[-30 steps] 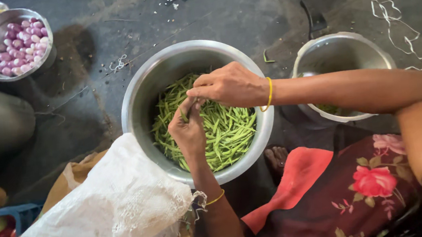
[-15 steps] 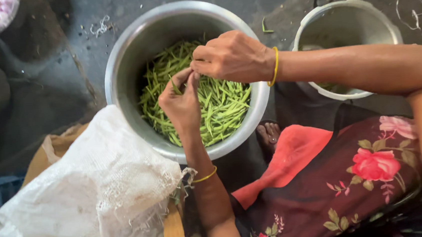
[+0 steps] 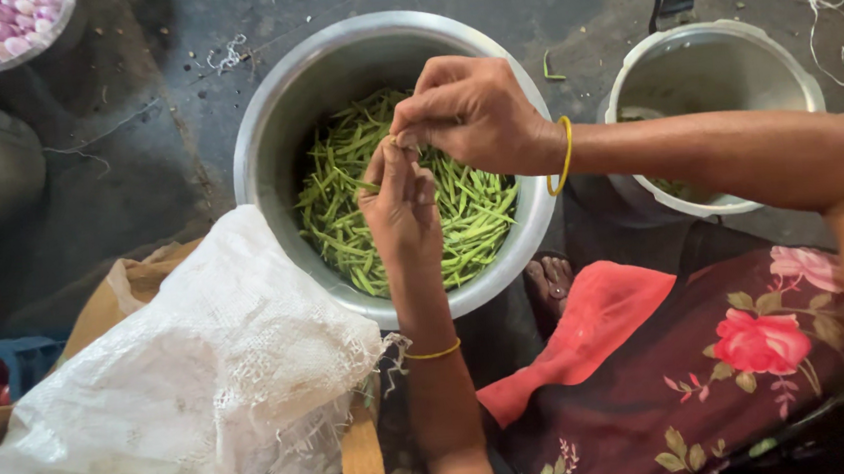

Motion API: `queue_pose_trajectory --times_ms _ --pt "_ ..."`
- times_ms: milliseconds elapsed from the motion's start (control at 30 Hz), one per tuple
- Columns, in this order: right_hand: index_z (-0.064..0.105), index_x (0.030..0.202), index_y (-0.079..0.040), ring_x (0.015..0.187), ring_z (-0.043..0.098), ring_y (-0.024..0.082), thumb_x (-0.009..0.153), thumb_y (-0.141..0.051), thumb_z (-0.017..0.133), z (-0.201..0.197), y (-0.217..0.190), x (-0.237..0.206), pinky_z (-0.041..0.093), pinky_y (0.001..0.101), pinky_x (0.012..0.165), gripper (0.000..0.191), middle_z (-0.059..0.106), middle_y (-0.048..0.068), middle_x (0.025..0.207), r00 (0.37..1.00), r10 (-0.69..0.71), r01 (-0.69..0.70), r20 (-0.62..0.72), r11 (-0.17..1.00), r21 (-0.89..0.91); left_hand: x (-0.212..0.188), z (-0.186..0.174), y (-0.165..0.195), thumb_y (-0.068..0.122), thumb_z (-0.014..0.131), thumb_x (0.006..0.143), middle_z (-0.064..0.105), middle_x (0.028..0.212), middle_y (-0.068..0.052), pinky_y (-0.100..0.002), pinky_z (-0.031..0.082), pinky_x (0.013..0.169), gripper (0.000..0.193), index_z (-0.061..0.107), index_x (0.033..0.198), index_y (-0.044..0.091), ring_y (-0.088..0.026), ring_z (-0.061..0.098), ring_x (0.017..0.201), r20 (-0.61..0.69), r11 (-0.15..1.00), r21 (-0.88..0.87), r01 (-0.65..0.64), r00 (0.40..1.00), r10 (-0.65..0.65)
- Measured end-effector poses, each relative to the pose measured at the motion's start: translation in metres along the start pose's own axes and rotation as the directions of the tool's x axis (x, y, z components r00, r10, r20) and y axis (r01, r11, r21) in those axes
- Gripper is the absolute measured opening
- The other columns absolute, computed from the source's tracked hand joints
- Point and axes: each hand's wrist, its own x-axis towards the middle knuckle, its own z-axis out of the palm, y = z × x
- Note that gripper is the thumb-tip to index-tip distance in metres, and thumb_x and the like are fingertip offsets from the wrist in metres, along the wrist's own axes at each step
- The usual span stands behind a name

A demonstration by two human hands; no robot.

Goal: The person sits on the floor and snaps green beans by hand, breaking them into smaller pieces and placing them into a metal pot. The hands repeatedly pick beans from a large bowl, snap them, and drop the pieces into the pot.

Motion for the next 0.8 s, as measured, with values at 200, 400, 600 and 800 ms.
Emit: queue_pose_trajectory --times_ms 200,400,600,800 --pt "0.076 0.107 -0.005 0.081 0.063 0.004 0.106 -0.015 0.074 -0.015 0.012 0.022 0.052 0.0222 0.070 0.010 0.073 0.000 0.097 0.934 0.358 -0.318 0.013 0.814 0.486 0.000 0.002 -0.005 0.010 0.068 0.103 0.069 0.089 -0.005 -0.021 0.037 0.056 0.017 0.074 0.112 -0.003 -0.004 0.046 0.063 0.003 0.989 0.137 -0.055 0.998 0.055" --pt "0.066 0.113 -0.008 0.066 0.052 0.004 0.110 -0.021 0.057 -0.051 0.046 0.043 0.040 0.0199 0.053 0.016 0.062 -0.001 0.093 0.724 0.629 -0.579 0.283 0.332 0.745 -0.002 0.010 0.013 0.004 0.069 0.098 0.063 0.096 0.000 -0.019 0.045 0.066 0.027 0.060 0.124 0.006 -0.004 0.054 0.078 0.099 0.721 0.676 -0.155 0.988 0.120" --pt "0.067 0.111 -0.007 0.072 0.061 0.007 0.101 -0.027 0.062 -0.021 0.028 0.017 0.045 0.0251 0.058 0.023 0.064 -0.003 0.085 0.650 0.599 -0.756 0.468 0.441 0.484 -0.013 0.027 0.023 0.011 0.049 0.110 0.064 0.096 0.001 -0.019 0.039 0.061 0.020 0.064 0.122 0.007 -0.005 0.051 0.075 0.080 0.612 0.781 -0.125 0.992 0.101" --pt "0.083 0.106 -0.019 0.066 0.056 0.017 0.087 -0.021 0.083 -0.029 0.001 0.025 0.045 0.0335 0.059 0.019 0.055 0.001 0.075 0.945 0.105 -0.096 0.311 0.994 -0.045 -0.019 0.037 0.027 0.004 0.062 0.107 0.076 0.101 -0.007 -0.020 0.053 0.079 0.021 0.070 0.125 0.000 -0.011 0.069 0.090 0.251 0.383 0.856 -0.347 0.927 0.278"
